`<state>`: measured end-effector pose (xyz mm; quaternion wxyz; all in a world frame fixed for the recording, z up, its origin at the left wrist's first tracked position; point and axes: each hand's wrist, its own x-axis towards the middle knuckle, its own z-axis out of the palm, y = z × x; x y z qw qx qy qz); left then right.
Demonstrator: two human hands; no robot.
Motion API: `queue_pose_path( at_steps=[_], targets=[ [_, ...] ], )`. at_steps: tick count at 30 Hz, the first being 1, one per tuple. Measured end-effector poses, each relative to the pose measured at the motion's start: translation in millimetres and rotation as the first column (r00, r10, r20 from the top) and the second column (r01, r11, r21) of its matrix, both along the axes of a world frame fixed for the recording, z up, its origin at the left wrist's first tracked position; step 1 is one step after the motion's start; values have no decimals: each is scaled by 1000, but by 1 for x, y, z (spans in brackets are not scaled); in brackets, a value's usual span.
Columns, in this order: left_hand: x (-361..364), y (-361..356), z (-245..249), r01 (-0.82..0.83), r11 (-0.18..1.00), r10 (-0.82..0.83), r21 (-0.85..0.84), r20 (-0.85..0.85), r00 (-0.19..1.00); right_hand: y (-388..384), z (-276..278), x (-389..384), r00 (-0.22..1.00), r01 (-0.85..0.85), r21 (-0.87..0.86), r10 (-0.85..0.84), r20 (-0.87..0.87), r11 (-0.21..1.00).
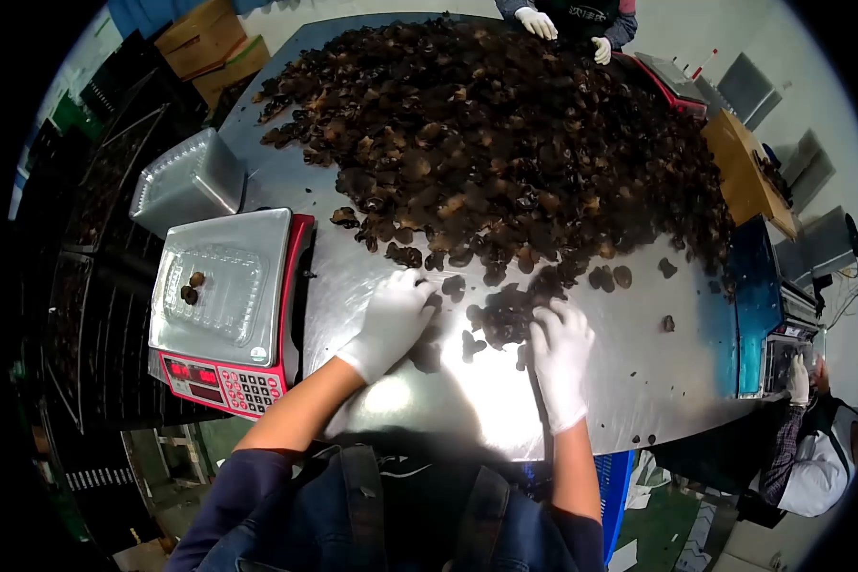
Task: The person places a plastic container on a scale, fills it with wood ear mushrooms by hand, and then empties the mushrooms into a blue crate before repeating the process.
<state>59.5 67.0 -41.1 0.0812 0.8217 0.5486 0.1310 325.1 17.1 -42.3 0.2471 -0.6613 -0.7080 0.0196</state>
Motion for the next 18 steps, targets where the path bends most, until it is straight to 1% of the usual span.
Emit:
queue_pose_path(
  at_steps=[2, 3, 4, 6, 7, 8, 10, 11, 12, 14, 15, 16, 17, 18],
  targets=[
    [-8, -13, 17, -19, 996, 33, -86, 158, 987, -20, -8, 16, 1000, 20, 13, -20, -12, 1000],
    [-8, -17, 22, -25, 998, 34, -64, 137, 990, -25, -4, 19, 999, 3, 63, -1, -37, 998],
    [-5, -18, 30, -19, 997, 29, -71, 134, 991, -28, 1, 18, 997, 21, 104, -13, -77, 994],
    [5, -18, 41, 58, 987, -33, -153, 159, 987, -31, 7, 12, 989, 86, 107, -71, -132, 991],
    [8, -19, 28, 160, 987, -159, 20, 253, 954, -31, 10, 7, 989, 88, 106, -73, -132, 990],
    [15, -22, 23, 161, 987, -161, 21, 253, 954, -29, 13, 2, 987, 104, 104, -89, -136, 989],
    [34, -28, 16, 335, 938, -346, 90, 286, 894, -29, 13, -4, 984, 106, 77, -93, -150, 991],
    [39, -29, 12, 345, 926, -376, 155, 280, 883, -29, 13, -7, 989, 100, 87, -89, -122, 991],
    [41, -28, 3, 346, 925, -378, 157, 279, 883, -29, 12, -8, 992, 95, 97, -86, -93, 991],
    [46, -23, -14, 381, 919, -378, -96, 52, 924, -26, 10, -4, 994, 97, 86, -92, -65, 992],
    [44, -22, -10, 368, 928, -357, -55, 139, 923, -20, 9, -1, 988, 132, 93, -124, -93, 987],
    [43, -19, -8, 372, 927, -362, -54, 139, 922, -13, 8, 2, 980, 167, 96, -155, -122, 981],
    [43, -15, -6, 324, 945, -316, -53, 116, 941, 0, 6, 9, 981, 167, 73, -159, -109, 983],
    [42, -11, -3, 275, 960, -270, -50, 93, 958, 15, 2, 15, 981, 169, 96, -159, -108, 981]
  ],
)
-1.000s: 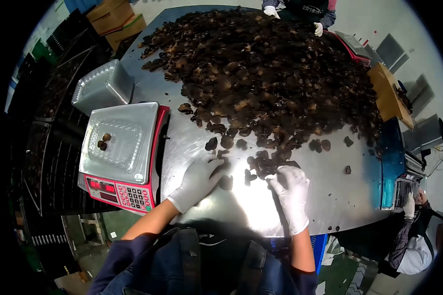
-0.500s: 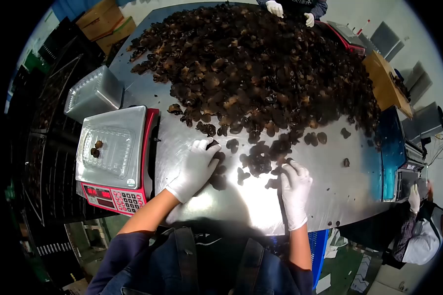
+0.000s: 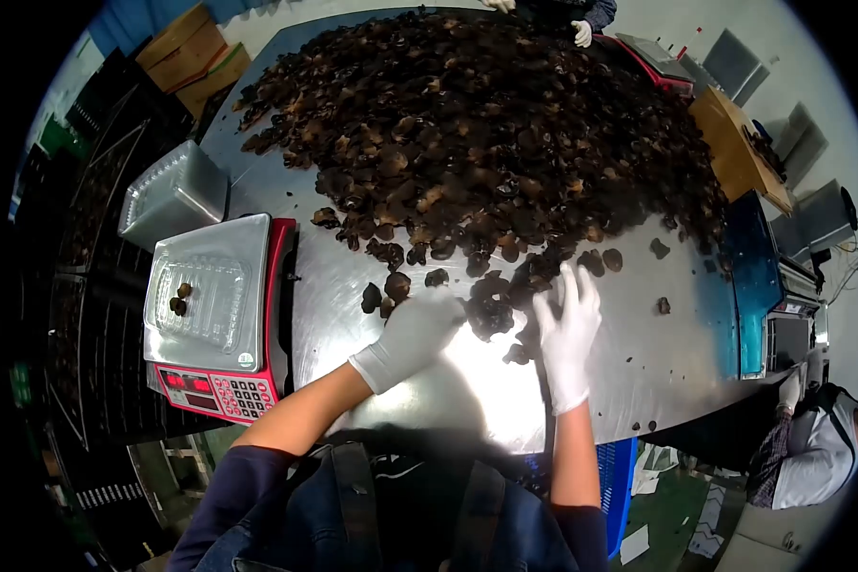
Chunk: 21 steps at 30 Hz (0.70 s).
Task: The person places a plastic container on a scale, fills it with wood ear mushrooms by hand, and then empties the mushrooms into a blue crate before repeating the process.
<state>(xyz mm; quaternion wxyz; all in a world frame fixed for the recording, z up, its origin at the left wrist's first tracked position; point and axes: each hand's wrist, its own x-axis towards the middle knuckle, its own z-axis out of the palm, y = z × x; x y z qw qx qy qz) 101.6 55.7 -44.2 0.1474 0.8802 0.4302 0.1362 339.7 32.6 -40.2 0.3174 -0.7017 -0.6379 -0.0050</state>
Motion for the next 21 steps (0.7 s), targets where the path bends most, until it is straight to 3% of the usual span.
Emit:
queue_pose_path(
  at_steps=[1, 2, 5, 6, 8, 9, 10, 12, 14, 15, 18, 21],
  targets=[
    [-2, 4, 7, -41, 999, 34, 34, 194, 980, 16, -2, 4, 1000, -24, -16, 24, -15, 1000],
    [-2, 8, 10, -40, 999, 32, 34, 193, 981, 29, -3, 7, 998, -51, -33, 50, -30, 998],
    [0, 15, 6, -67, 997, 72, -29, 253, 965, 54, -11, 8, 979, -55, -72, 68, 191, 996],
    [3, 16, 3, -66, 997, 71, -28, 252, 965, 52, -8, 7, 979, -55, -71, 68, 190, 996],
    [7, 17, 1, -93, 985, 70, 147, 151, 986, 39, 9, 0, 986, -88, 52, 79, 149, 995],
    [7, 17, 0, -94, 985, 72, 145, 152, 986, 26, 20, -5, 993, -90, 13, 89, 78, 996],
    [7, 18, 0, -90, 985, 71, 148, 128, 989, 12, 31, -9, 980, -177, -81, 168, -103, 981],
    [7, 17, -1, -80, 986, 66, 145, 104, 992, -15, 43, -23, 940, -295, -309, 333, 75, 904],
    [5, 13, 4, -125, 975, 108, 181, 102, 989, -22, 20, -32, 877, -378, -132, 400, 266, 916],
    [3, 10, 9, -121, 986, 114, 117, 65, 991, -20, 5, -31, 875, -400, -83, 407, 261, 913],
    [-11, -3, 23, -144, 980, 118, 135, 182, 976, -17, 0, -32, 926, -361, 36, 354, 131, 932],
    [-34, -23, 38, -185, 981, 169, 54, 219, 961, -21, 10, -26, 937, -316, 133, 331, -112, 939]
  ],
)
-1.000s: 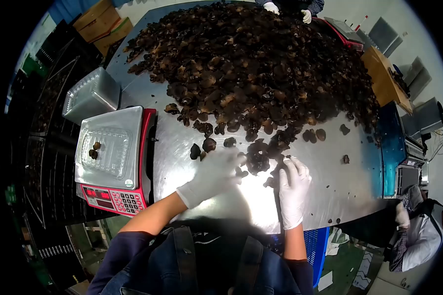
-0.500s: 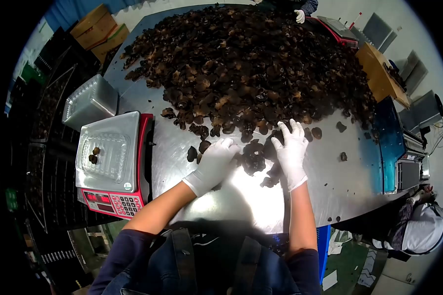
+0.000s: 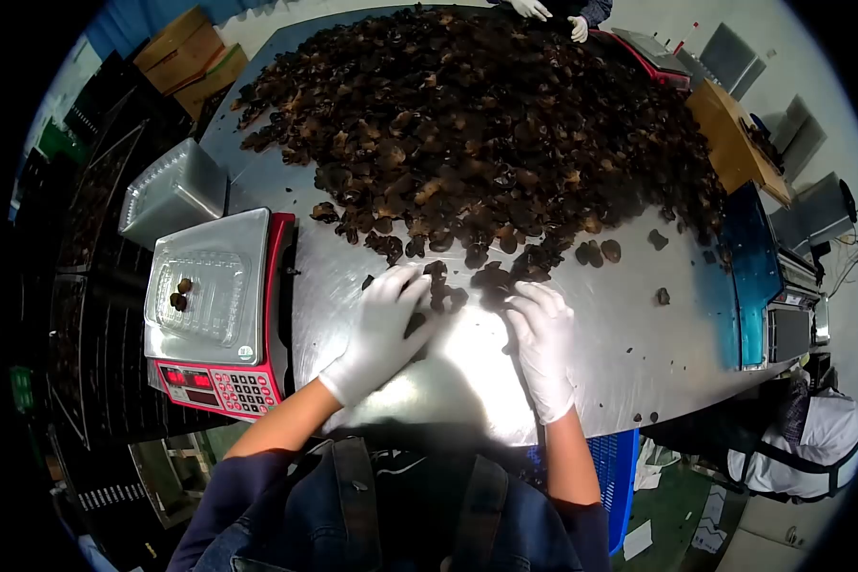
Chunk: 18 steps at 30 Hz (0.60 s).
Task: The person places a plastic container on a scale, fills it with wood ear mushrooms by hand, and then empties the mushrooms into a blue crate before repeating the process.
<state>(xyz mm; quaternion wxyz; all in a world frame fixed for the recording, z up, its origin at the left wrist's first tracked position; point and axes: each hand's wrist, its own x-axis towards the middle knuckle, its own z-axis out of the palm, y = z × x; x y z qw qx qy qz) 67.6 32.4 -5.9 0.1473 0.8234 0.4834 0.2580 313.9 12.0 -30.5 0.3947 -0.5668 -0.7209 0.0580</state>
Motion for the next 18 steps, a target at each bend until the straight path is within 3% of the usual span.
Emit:
queue_pose_path(
  at_steps=[1, 2, 3, 5, 7, 9, 11, 13, 15, 18],
  targets=[
    [-8, -9, 3, -19, 998, 21, -59, 28, 999, -6, 8, 2, 999, 42, -19, -42, -9, 999],
    [-19, -21, -13, -39, 999, 36, -34, -85, 996, -16, 21, 4, 996, 59, -77, -63, -58, 995],
    [-24, -29, -14, -36, 999, 33, -34, -82, 996, -29, 34, 6, 991, 72, -136, -87, -105, 988],
    [-33, -39, -17, -98, 987, 84, -130, -109, 990, -67, 52, 36, 995, 18, -319, 13, 96, 948],
    [-40, -41, -32, -114, 983, 97, -143, -120, 988, -112, 82, 64, 973, 21, -569, 115, 201, 822],
    [-37, -41, -38, -173, 959, 146, -224, -131, 981, -137, 99, 85, 919, 149, -664, 145, 366, 732],
    [-25, -31, -42, -175, 953, 143, -248, -142, 979, -132, 94, 86, 921, 167, -612, 99, 376, 773],
    [-10, -16, -43, -184, 961, 155, -204, -151, 976, -100, 71, 71, 971, 241, -480, -212, 114, 844],
    [-2, -3, -40, -182, 967, 159, -180, -136, 978, -63, 45, 45, 928, 345, -318, -270, 257, 883],
    [3, 6, -37, -157, 968, 136, -194, -115, 984, -20, -8, 25, 946, 282, -285, -216, 242, 916]
  ],
)
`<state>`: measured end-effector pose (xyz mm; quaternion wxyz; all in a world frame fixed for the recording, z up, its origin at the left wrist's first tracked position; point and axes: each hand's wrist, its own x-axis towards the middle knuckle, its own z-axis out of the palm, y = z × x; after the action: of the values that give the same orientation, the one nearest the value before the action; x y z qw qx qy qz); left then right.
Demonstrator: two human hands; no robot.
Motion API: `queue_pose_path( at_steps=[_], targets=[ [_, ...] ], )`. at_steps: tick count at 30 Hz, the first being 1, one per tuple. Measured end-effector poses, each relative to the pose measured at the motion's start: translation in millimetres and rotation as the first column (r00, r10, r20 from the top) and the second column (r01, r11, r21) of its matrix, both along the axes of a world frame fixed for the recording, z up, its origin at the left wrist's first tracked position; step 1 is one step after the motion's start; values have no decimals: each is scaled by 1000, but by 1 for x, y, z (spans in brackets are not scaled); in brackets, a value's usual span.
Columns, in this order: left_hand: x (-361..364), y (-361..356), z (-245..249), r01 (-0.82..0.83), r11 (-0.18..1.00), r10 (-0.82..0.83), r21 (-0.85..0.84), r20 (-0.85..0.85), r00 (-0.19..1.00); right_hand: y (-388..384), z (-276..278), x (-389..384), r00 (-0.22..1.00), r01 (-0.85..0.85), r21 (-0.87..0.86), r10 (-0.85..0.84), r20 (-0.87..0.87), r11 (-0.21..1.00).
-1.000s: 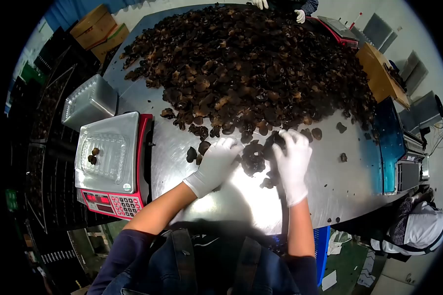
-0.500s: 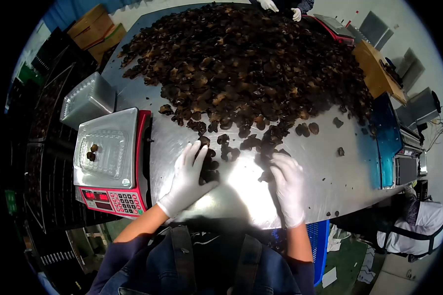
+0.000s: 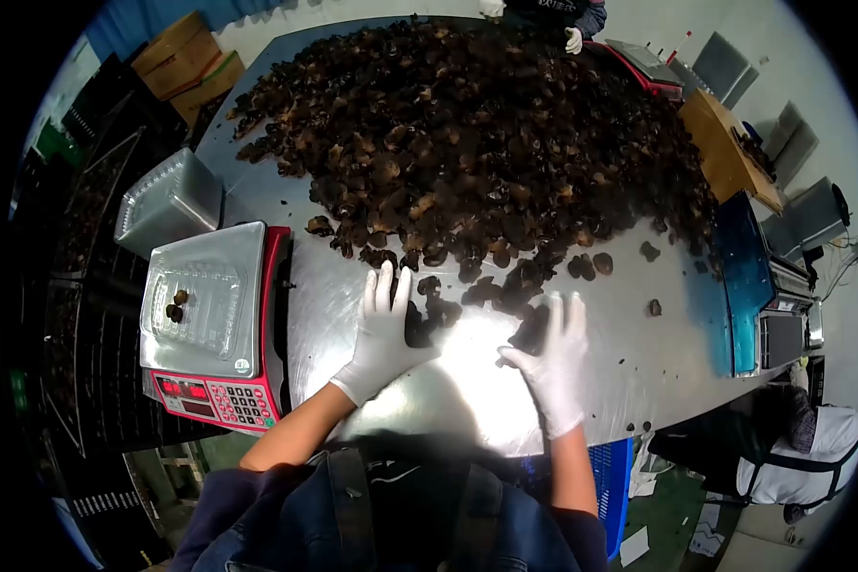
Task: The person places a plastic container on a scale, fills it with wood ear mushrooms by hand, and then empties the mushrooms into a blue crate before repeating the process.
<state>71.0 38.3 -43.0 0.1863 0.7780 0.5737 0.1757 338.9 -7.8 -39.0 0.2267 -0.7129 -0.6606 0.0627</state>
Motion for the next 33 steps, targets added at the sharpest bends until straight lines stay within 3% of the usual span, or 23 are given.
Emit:
queue_pose_path(
  at_steps=[3, 7, 9, 11, 13, 15, 16, 19, 20, 23, 25, 27, 29, 30, 31, 32, 33],
  targets=[
    [-1, -5, -8, 54, 998, -55, 44, 28, 998, 33, -12, -14, 1000, -13, 94, 15, -12, 995],
    [9, 5, -8, 60, 996, -62, 63, 27, 998, 78, -7, -12, 993, -22, 96, 33, -113, 995],
    [14, 9, -5, 74, 996, -76, 43, 30, 997, 86, -15, -6, 987, -126, 136, 137, -78, 983],
    [17, 10, -8, 116, 992, -114, 44, -49, 992, 78, -20, -6, 967, -151, 261, 198, -160, 953],
    [12, 6, -13, 113, 990, -112, 90, -17, 994, 57, -18, -6, 956, -183, 222, 226, -188, 958],
    [6, -2, -10, 120, 992, -121, 26, 81, 989, 31, -15, -5, 955, -193, 186, 228, -190, 963],
    [4, -5, -11, 116, 993, -118, 24, 81, 990, 19, -14, -5, 957, -218, 230, 254, -138, 948],
    [1, -9, -13, 112, 992, -120, 64, 142, 983, -5, 8, -10, 978, -198, 99, 189, 93, 975],
    [4, -3, -15, 112, 988, -124, 102, 122, 985, -4, 2, -8, 979, -170, -1, 169, 111, 985],
    [20, 15, -8, 149, 980, -160, 132, 74, 984, 14, -1, -4, 984, -126, -89, 136, 116, 988],
    [30, 25, -1, 171, 978, -177, 119, 37, 984, 38, -9, 4, 988, -151, -1, 151, 28, 988],
    [36, 33, 5, 250, 965, -252, 80, 11, 968, 62, -7, 7, 980, -191, -75, 185, -78, 979],
    [39, 40, 17, 260, 958, -261, 117, -5, 965, 78, 1, 5, 958, -274, -17, 271, -94, 962],
    [44, 46, 4, 286, 955, -294, 81, 100, 951, 85, 7, 6, 936, -349, 36, 350, -28, 937],
    [55, 47, -34, 281, 914, -283, 293, -35, 958, 84, 19, -5, 924, -380, 91, 375, 68, 920],
    [60, 48, -37, 249, 907, -285, 340, 62, 956, 84, 20, -11, 900, -436, 148, 433, 54, 887],
    [61, 48, -35, 255, 954, -266, 158, 53, 963, 81, 25, -12, 899, -434, 18, 432, 78, 901]
  ],
)
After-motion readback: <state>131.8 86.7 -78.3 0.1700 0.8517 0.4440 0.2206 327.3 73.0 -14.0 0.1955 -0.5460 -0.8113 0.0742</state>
